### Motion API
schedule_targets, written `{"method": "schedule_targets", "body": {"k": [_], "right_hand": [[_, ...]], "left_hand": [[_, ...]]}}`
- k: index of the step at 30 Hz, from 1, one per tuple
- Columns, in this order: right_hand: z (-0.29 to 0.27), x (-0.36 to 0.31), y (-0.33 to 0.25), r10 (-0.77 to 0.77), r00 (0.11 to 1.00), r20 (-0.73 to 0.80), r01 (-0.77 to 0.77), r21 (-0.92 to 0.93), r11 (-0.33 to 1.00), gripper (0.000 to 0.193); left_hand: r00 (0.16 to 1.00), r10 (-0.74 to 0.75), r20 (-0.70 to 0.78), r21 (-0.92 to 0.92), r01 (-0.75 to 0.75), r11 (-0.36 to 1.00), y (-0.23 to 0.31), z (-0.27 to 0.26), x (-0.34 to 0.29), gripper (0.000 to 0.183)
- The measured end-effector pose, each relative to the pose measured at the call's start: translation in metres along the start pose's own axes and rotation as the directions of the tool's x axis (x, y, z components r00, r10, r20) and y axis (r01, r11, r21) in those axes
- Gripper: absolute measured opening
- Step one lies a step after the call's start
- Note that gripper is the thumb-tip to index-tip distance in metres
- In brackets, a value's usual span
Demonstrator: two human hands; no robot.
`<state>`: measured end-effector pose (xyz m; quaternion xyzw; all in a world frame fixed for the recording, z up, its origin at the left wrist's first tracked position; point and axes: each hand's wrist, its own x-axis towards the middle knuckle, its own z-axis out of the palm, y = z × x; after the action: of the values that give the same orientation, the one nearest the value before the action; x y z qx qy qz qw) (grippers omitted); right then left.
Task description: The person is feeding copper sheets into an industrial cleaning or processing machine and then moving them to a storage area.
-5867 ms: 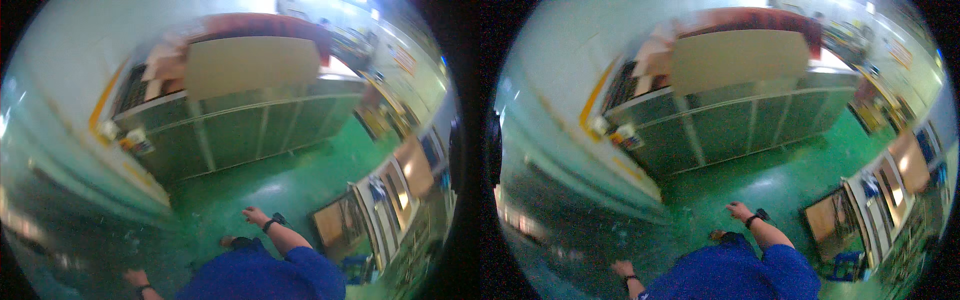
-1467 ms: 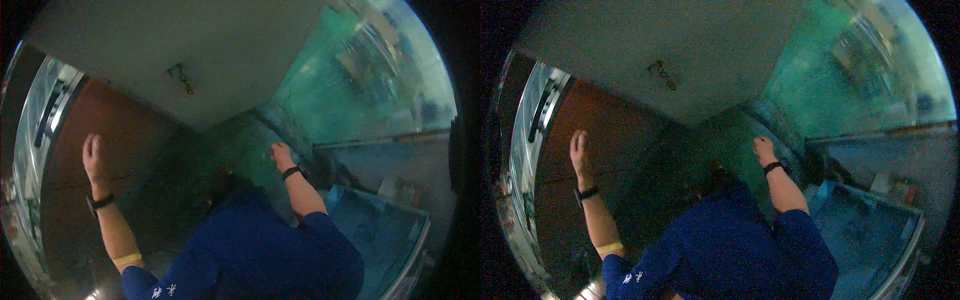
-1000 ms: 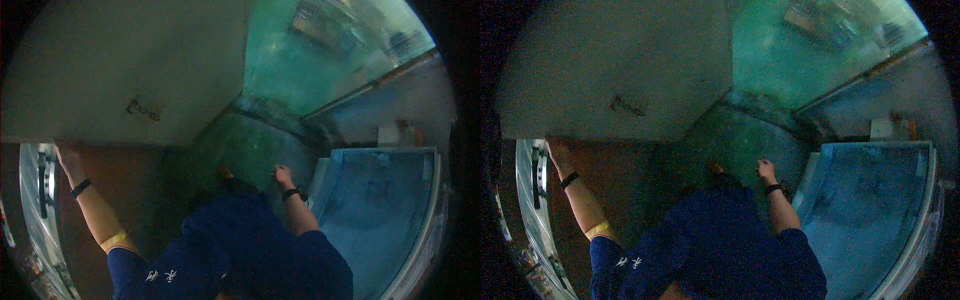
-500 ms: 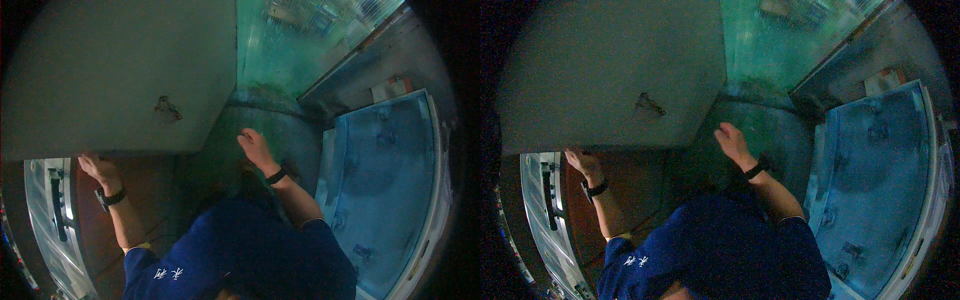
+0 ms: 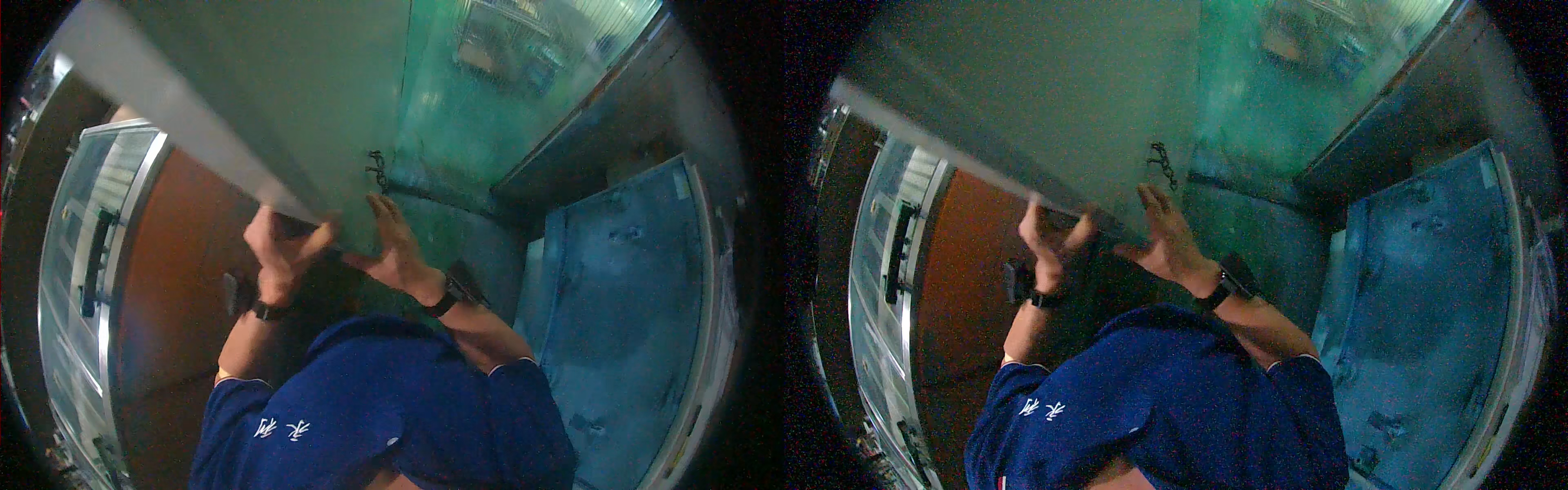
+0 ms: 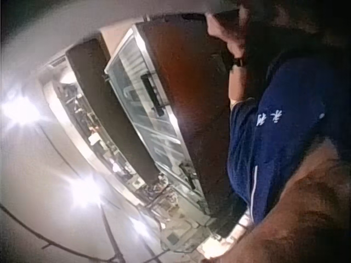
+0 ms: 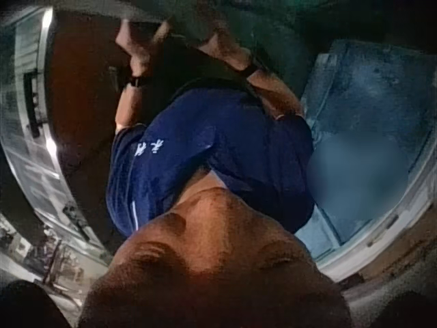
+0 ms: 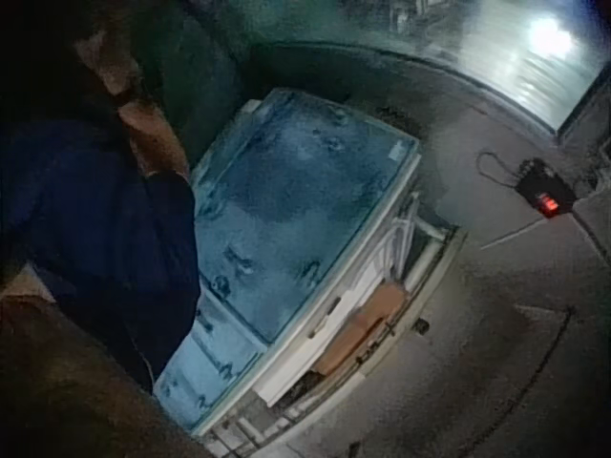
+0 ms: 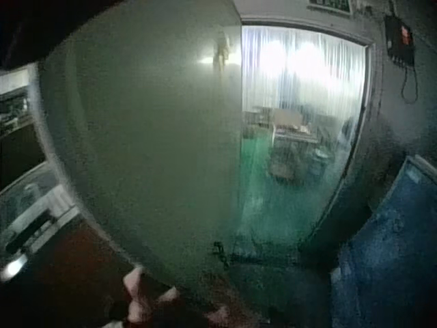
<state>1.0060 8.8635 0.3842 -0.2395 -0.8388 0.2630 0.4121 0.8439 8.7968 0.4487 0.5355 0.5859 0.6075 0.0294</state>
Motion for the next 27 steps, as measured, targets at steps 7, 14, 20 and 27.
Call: {"method": "schedule_targets", "body": {"k": [7, 14, 20, 27], "right_hand": [[0.027, -0.036, 0.038, -0.177, 0.984, 0.018, 0.174, -0.299, 0.938, 0.077], [0.039, -0.052, 0.025, -0.041, 0.999, -0.010, 0.039, -0.164, 0.986, 0.075], [0.068, -0.069, 0.006, 0.082, 0.996, -0.035, -0.087, -0.186, 0.979, 0.073], [0.073, -0.085, 0.011, 0.179, 0.983, -0.033, -0.182, -0.183, 0.966, 0.070]], "left_hand": [[0.935, 0.348, -0.068, 0.176, -0.332, 0.927, 0.014, 0.042, -0.020, 0.039], [0.980, 0.190, 0.065, 0.165, -0.199, 0.966, 0.034, 0.029, -0.042, 0.044], [0.977, 0.205, 0.049, -0.076, -0.201, 0.977, -0.001, -0.008, -0.043, 0.066], [0.929, 0.363, 0.066, -0.215, -0.342, 0.915, -0.025, 0.023, -0.031, 0.078]]}}
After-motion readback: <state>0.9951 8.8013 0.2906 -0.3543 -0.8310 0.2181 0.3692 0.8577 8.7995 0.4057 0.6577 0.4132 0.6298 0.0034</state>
